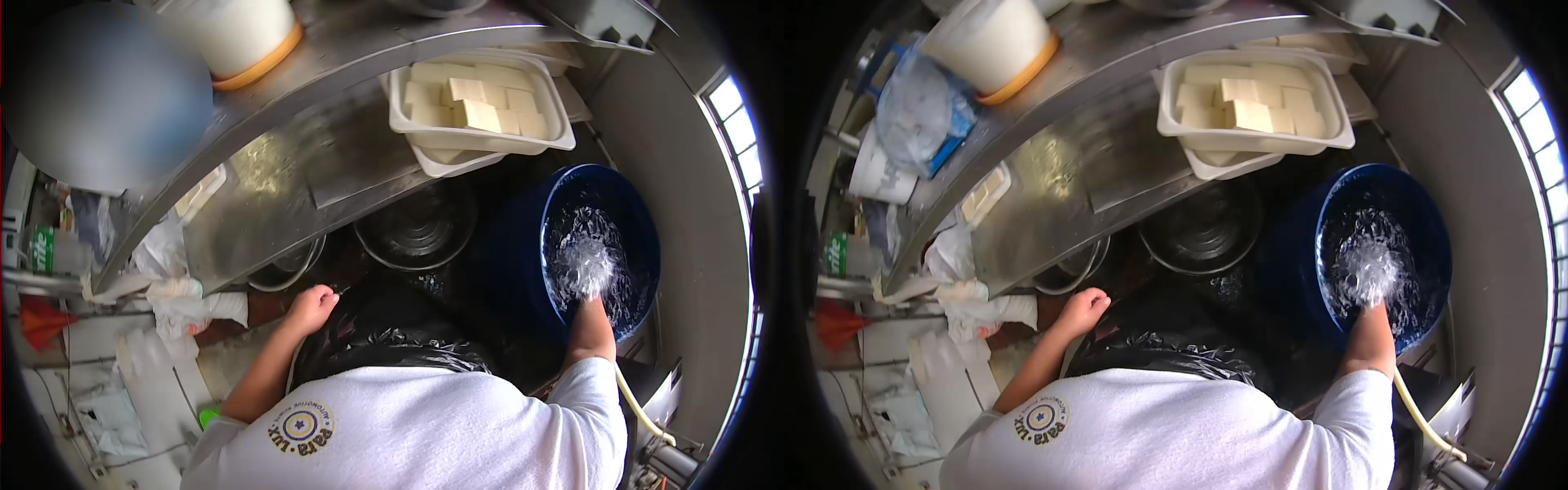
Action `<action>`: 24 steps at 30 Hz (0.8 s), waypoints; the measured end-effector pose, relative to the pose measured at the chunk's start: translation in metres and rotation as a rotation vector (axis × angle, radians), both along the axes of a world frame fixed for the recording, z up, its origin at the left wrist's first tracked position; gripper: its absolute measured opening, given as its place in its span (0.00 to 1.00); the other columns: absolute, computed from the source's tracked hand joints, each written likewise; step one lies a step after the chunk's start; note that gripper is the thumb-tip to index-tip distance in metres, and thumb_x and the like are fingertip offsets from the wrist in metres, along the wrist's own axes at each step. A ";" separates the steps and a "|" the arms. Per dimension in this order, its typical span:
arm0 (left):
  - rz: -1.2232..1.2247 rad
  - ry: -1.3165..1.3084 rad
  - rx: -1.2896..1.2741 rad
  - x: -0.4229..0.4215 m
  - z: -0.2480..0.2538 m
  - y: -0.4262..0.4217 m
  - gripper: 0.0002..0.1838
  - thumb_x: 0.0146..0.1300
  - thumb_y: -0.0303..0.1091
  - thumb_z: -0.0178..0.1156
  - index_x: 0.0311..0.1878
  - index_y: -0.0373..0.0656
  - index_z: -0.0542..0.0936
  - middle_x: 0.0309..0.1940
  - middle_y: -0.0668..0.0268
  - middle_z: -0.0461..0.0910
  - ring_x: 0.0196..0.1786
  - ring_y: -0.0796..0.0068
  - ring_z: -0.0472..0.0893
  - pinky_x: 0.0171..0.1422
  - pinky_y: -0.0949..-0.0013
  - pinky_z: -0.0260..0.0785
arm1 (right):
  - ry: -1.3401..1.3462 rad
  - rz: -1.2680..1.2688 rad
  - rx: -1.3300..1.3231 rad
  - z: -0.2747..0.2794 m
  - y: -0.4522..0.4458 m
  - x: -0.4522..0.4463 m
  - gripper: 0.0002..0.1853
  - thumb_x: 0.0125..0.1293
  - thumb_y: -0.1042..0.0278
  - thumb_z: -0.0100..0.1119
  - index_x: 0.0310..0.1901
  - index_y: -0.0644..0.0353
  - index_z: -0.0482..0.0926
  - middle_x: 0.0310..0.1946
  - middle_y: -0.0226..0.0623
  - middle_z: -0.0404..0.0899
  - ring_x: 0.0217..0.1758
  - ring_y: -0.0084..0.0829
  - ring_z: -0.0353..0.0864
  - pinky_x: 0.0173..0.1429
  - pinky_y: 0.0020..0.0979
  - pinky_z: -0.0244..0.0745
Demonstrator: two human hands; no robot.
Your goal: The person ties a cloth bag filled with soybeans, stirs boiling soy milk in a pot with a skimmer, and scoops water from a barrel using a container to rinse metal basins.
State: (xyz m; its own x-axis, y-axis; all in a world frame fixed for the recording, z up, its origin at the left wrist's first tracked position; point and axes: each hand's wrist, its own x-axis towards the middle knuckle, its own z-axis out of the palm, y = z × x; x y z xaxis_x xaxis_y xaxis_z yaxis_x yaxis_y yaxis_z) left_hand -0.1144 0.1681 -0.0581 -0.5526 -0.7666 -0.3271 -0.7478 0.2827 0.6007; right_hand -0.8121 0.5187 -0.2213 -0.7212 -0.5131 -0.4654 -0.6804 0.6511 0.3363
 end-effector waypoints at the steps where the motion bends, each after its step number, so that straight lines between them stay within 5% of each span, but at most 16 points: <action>1: -0.021 0.004 0.000 -0.002 0.001 -0.001 0.15 0.71 0.44 0.64 0.44 0.40 0.84 0.35 0.52 0.87 0.38 0.52 0.86 0.45 0.55 0.78 | 0.036 0.024 0.018 -0.001 0.006 0.000 0.19 0.69 0.55 0.59 0.51 0.58 0.89 0.56 0.47 0.87 0.60 0.47 0.86 0.67 0.47 0.77; 3: -0.019 -0.018 0.023 -0.006 0.003 -0.005 0.15 0.71 0.43 0.64 0.44 0.39 0.84 0.34 0.53 0.86 0.37 0.56 0.86 0.44 0.56 0.77 | 0.112 0.000 -0.101 -0.004 0.017 -0.006 0.19 0.69 0.55 0.59 0.51 0.58 0.88 0.55 0.46 0.87 0.60 0.47 0.86 0.67 0.46 0.78; 5: -0.012 -0.036 0.054 -0.006 0.002 -0.006 0.14 0.72 0.42 0.64 0.43 0.38 0.84 0.33 0.54 0.86 0.37 0.60 0.86 0.43 0.57 0.76 | 0.180 -0.025 -0.658 -0.039 0.050 -0.034 0.19 0.72 0.54 0.59 0.50 0.62 0.87 0.49 0.50 0.88 0.54 0.50 0.87 0.57 0.48 0.80; 6: -0.031 -0.025 0.044 -0.006 0.000 -0.011 0.14 0.71 0.42 0.64 0.43 0.38 0.84 0.33 0.54 0.86 0.37 0.59 0.86 0.43 0.57 0.76 | -0.010 -0.550 -0.854 0.011 0.024 -0.011 0.18 0.74 0.55 0.58 0.49 0.63 0.86 0.48 0.52 0.88 0.51 0.51 0.88 0.55 0.49 0.79; 8: -0.030 -0.002 0.034 -0.003 -0.007 -0.018 0.14 0.71 0.42 0.64 0.43 0.38 0.83 0.33 0.53 0.85 0.37 0.58 0.86 0.43 0.56 0.76 | 0.137 -0.288 -0.987 0.069 0.005 0.023 0.18 0.77 0.55 0.58 0.49 0.64 0.85 0.43 0.51 0.88 0.45 0.53 0.88 0.50 0.50 0.77; 10: -0.077 0.128 -0.040 0.004 -0.016 -0.023 0.14 0.71 0.41 0.64 0.44 0.38 0.83 0.32 0.53 0.85 0.35 0.55 0.85 0.41 0.56 0.75 | 0.160 -0.212 -1.188 0.163 -0.024 0.090 0.18 0.75 0.57 0.65 0.52 0.66 0.82 0.41 0.49 0.88 0.43 0.38 0.86 0.48 0.43 0.78; 11: -0.076 0.008 0.081 0.001 -0.005 -0.030 0.17 0.70 0.42 0.65 0.50 0.36 0.82 0.45 0.47 0.86 0.50 0.45 0.86 0.55 0.49 0.77 | 0.192 -0.168 -1.181 0.192 -0.027 0.099 0.19 0.76 0.55 0.65 0.51 0.66 0.81 0.40 0.48 0.87 0.42 0.36 0.85 0.48 0.42 0.78; 14: -0.073 0.156 -0.205 0.003 -0.036 -0.036 0.23 0.70 0.42 0.66 0.59 0.35 0.79 0.53 0.45 0.84 0.57 0.43 0.82 0.62 0.49 0.75 | 0.233 -0.028 -1.240 0.300 -0.051 0.154 0.16 0.78 0.59 0.63 0.52 0.67 0.82 0.40 0.47 0.87 0.40 0.33 0.84 0.49 0.36 0.79; 15: -0.131 0.105 -0.141 -0.003 -0.033 -0.045 0.29 0.70 0.42 0.66 0.67 0.35 0.74 0.63 0.42 0.77 0.64 0.39 0.77 0.70 0.48 0.72 | 0.194 -0.094 -1.287 0.332 -0.067 0.179 0.17 0.78 0.58 0.63 0.53 0.67 0.81 0.41 0.43 0.88 0.42 0.31 0.85 0.51 0.35 0.80; 20: -0.224 0.177 -0.243 -0.058 -0.034 -0.068 0.34 0.70 0.43 0.66 0.73 0.37 0.70 0.72 0.43 0.68 0.73 0.39 0.69 0.76 0.50 0.66 | 0.032 0.063 -1.104 0.405 -0.146 0.280 0.23 0.75 0.61 0.66 0.64 0.65 0.80 0.50 0.47 0.89 0.50 0.33 0.88 0.59 0.34 0.80; 24: -0.409 0.199 -0.518 -0.094 -0.062 -0.090 0.37 0.69 0.45 0.66 0.76 0.38 0.67 0.77 0.42 0.62 0.79 0.38 0.63 0.81 0.41 0.56 | -0.270 0.276 -0.902 0.399 -0.225 0.357 0.26 0.73 0.60 0.67 0.67 0.62 0.77 0.55 0.56 0.86 0.57 0.47 0.89 0.61 0.39 0.80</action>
State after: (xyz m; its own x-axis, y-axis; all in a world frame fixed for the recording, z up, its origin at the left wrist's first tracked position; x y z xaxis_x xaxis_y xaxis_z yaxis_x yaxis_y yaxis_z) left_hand -0.2087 0.0782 -0.1204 -0.8424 -0.5136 0.1632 -0.4091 0.8066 0.4266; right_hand -0.4547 0.2934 0.1776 -0.4494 -0.8918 0.0524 -0.8282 0.3939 -0.3986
